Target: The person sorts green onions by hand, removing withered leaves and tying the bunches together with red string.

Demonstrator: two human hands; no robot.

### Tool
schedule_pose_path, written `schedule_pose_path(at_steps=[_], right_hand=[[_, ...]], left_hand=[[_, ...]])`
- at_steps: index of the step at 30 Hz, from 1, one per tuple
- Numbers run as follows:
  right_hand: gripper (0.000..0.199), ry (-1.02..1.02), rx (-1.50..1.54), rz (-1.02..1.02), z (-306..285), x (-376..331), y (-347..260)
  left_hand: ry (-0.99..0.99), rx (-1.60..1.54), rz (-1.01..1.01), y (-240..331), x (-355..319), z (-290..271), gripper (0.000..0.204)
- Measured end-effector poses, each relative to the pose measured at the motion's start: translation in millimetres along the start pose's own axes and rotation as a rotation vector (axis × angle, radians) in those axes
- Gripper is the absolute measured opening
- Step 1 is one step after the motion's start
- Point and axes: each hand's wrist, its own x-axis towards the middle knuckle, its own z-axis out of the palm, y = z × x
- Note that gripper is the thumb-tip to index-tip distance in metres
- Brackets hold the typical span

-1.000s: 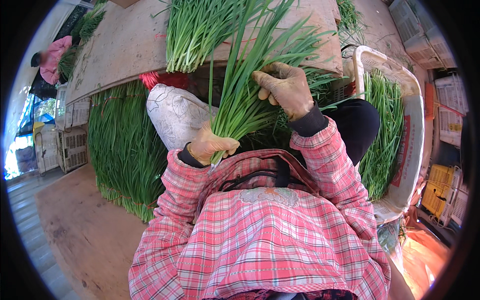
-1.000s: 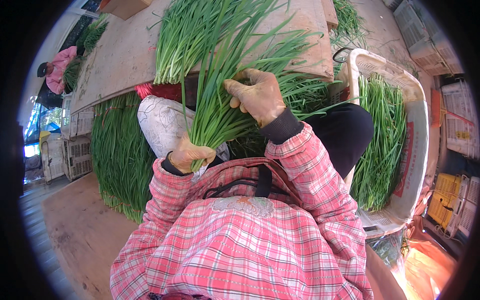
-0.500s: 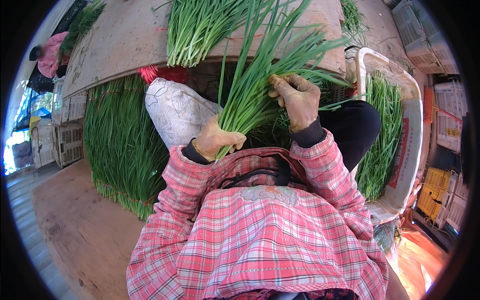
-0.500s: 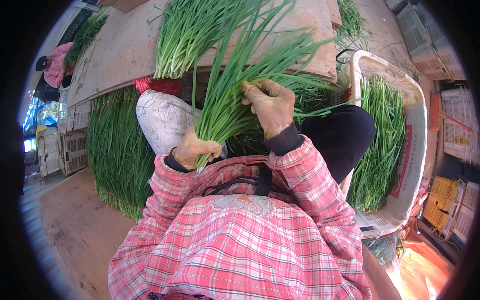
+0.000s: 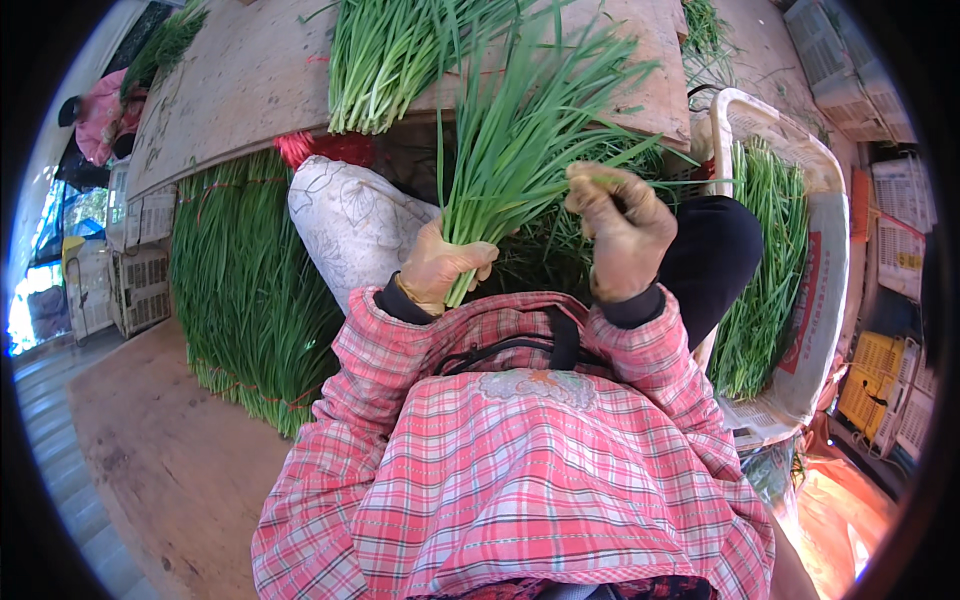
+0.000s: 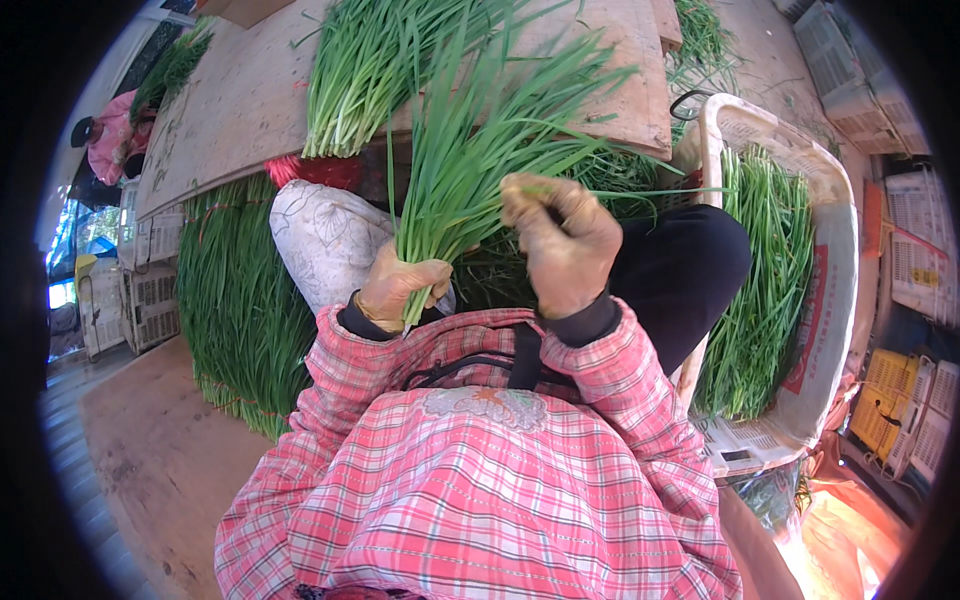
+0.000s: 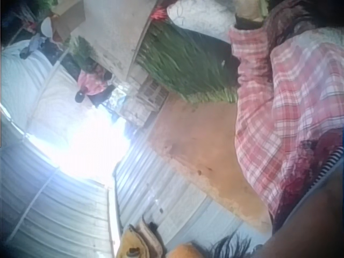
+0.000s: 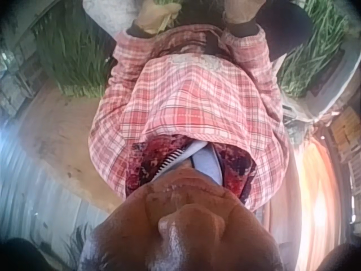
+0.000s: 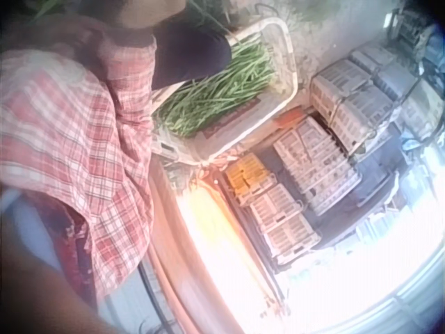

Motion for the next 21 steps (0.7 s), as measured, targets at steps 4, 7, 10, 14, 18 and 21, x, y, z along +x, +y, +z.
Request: schedule_pose_path(at_steps=[4, 7, 10, 14, 18, 21], right_hand=[[0.008, 0.041, 0.046, 0.132, -8, 27, 0], [0.010, 0.009, 0.117, -0.006, -11, 29, -3], [0.010, 0.044, 0.082, 0.041, -17, 30, -4], [0.010, 0.151, 0.087, -0.018, -16, 11, -7], [0.007, 0.152, 0.018, -0.122, -28, 35, -20], [0.012, 0.253, 0.260, -0.491, -50, 58, -52]], left_hand=[[-0.070, -0.102, 0.029, -1, 1, 11, 0.036], [-0.078, -0.044, 0.039, 7, 12, 17, 0.037], [-0.063, -0.086, 0.029, 10, 13, 16, 0.038], [0.057, -0.056, 0.102, 8, 19, 25, 0.035], [0.070, 0.062, 0.126, 9, 22, 32, 0.040], [0.141, 0.076, 0.089, -5, 28, 11, 0.042]])
